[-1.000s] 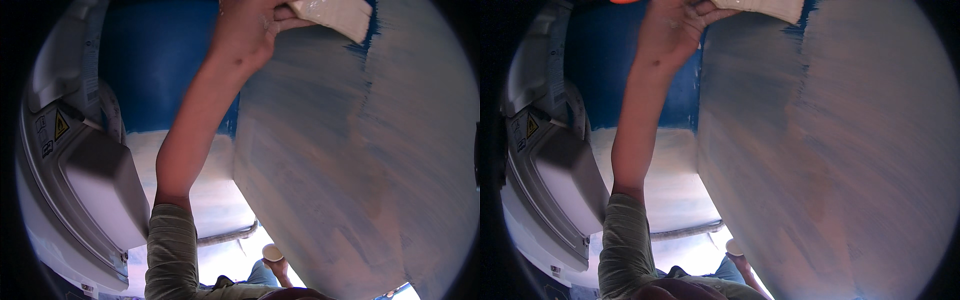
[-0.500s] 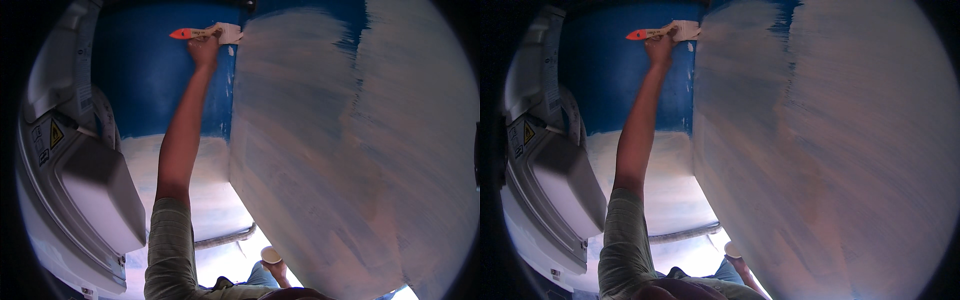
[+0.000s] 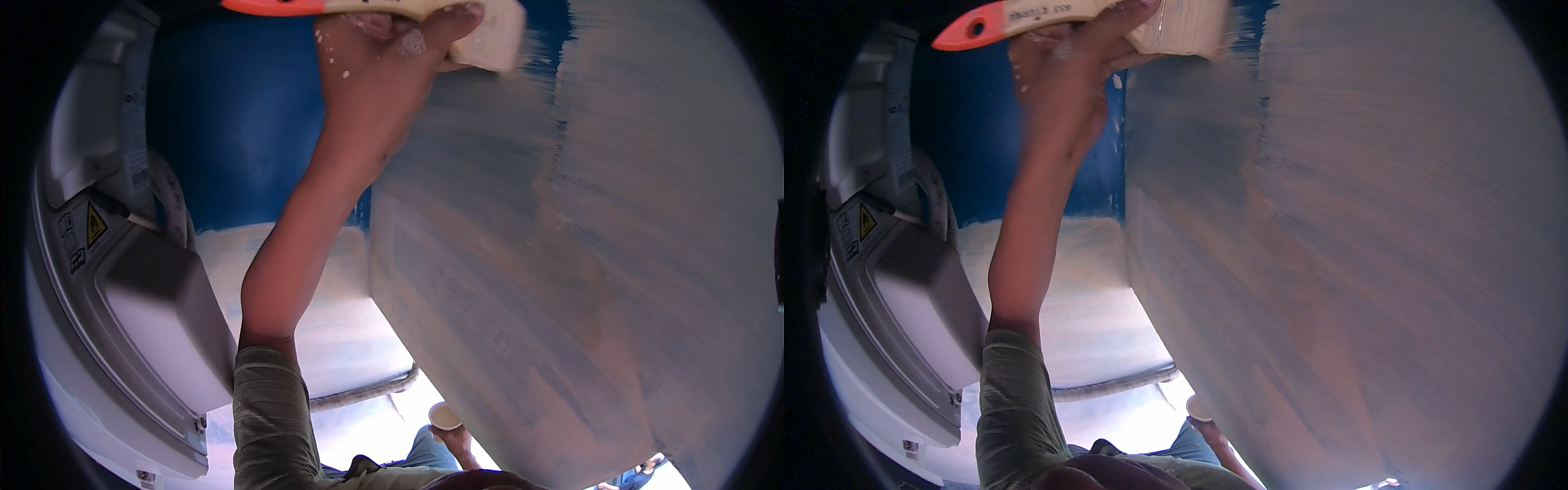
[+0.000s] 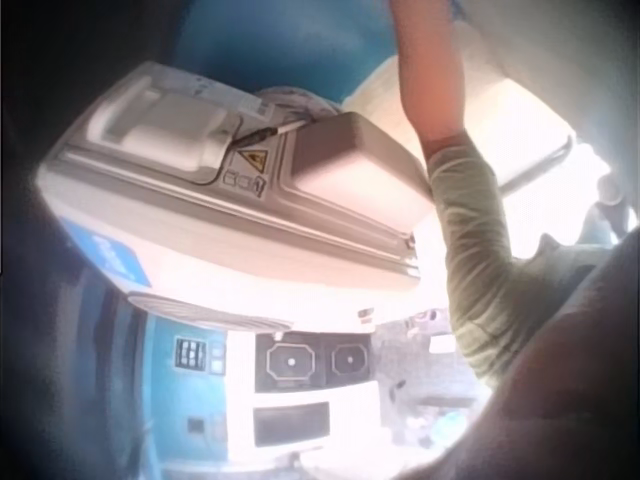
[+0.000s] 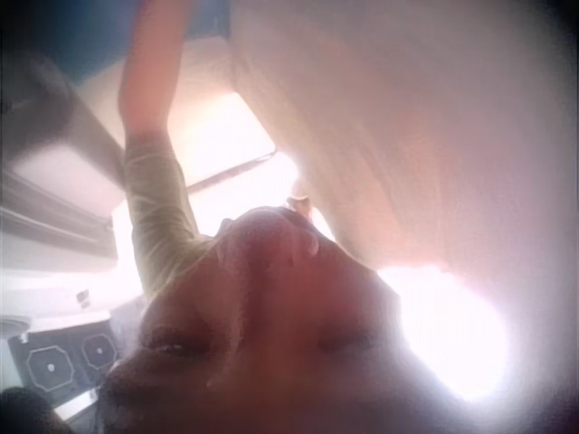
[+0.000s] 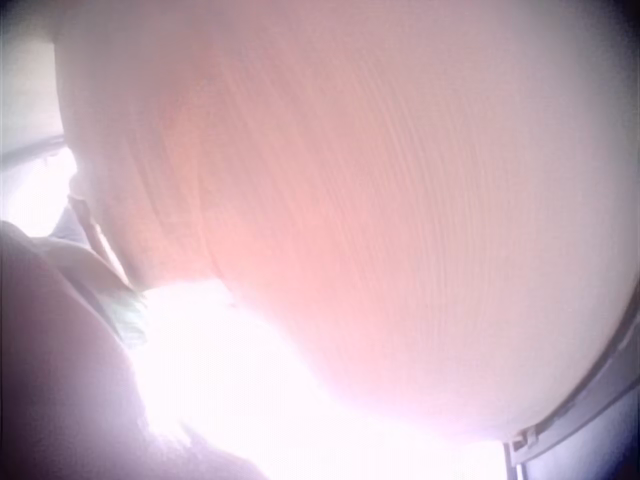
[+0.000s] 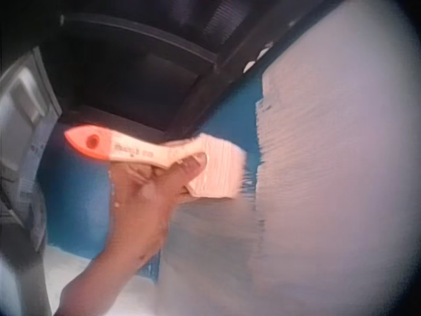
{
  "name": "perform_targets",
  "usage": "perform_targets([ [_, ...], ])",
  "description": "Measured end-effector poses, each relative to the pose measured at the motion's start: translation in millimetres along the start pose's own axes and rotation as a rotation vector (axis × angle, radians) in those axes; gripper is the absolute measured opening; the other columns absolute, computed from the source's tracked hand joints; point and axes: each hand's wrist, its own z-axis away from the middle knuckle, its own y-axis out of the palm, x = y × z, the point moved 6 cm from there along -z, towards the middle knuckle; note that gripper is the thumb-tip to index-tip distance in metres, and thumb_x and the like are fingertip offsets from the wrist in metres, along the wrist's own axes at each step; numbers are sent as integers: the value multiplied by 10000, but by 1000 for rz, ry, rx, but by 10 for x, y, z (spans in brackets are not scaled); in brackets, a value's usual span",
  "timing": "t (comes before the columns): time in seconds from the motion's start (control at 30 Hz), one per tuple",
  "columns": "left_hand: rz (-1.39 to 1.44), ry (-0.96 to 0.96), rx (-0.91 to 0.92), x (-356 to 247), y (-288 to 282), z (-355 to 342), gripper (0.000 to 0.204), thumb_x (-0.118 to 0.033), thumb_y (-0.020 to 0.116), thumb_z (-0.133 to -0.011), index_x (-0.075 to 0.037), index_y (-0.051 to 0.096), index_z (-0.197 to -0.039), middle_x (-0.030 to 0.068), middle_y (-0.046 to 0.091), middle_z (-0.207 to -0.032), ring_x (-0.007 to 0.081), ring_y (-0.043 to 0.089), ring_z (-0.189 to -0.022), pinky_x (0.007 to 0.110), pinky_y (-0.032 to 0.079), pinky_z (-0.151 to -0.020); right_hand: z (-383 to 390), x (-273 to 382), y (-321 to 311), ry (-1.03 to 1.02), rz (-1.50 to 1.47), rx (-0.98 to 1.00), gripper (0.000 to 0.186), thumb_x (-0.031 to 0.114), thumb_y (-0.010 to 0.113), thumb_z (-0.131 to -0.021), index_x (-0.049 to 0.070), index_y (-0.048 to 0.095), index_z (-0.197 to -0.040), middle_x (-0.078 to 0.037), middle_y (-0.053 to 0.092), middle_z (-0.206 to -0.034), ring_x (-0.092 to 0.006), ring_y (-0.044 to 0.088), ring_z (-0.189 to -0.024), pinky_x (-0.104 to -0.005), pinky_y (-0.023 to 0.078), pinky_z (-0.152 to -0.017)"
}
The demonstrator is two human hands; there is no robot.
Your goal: The person paints a ceiling using a paintbrush and a small container of paint. They repeatedly dip the brush into the container and apply paint to the ceiling surface, covering a section over time.
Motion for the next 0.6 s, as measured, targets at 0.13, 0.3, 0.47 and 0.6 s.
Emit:
perform_targets([
  [0.13,266,-81,241,-96,-99,-63,328,-50,721,-861,61,594,-1142,198,692,-1036,263,720,-889,342,590,-841,22,22,6,-28,10,9,797,341,949,-572,32,573,-1204,-151,639,-1127,-291,634,-1064,-425,515,-905],
  [0.3,-284,350,23,114,-511,-312,337,-26,675,-889,88,586,-1194,209,701,-1013,273,725,-876,347,586,-814,66,37,11,-103,52,-5,793,335,949,-571,32,575,-1201,-151,641,-1123,-291,634,-1063,-426,516,-905],
  [0.47,-788,481,-158,652,-980,-656,280,-149,801,-800,63,722,-964,102,721,-814,136,690,-778,273,532,-679,131,61,-17,-11,19,32,726,274,950,-566,31,604,-1156,-143,664,-1090,-284,654,-1029,-415,528,-893],
  [0.6,-744,479,-225,1096,-1210,-816,272,-177,802,-779,35,739,-937,102,729,-781,151,696,-739,301,525,-679,151,74,-8,-6,-8,26,716,261,950,-561,31,608,-1147,-140,669,-1083,-282,658,-1026,-413,531,-891],
])
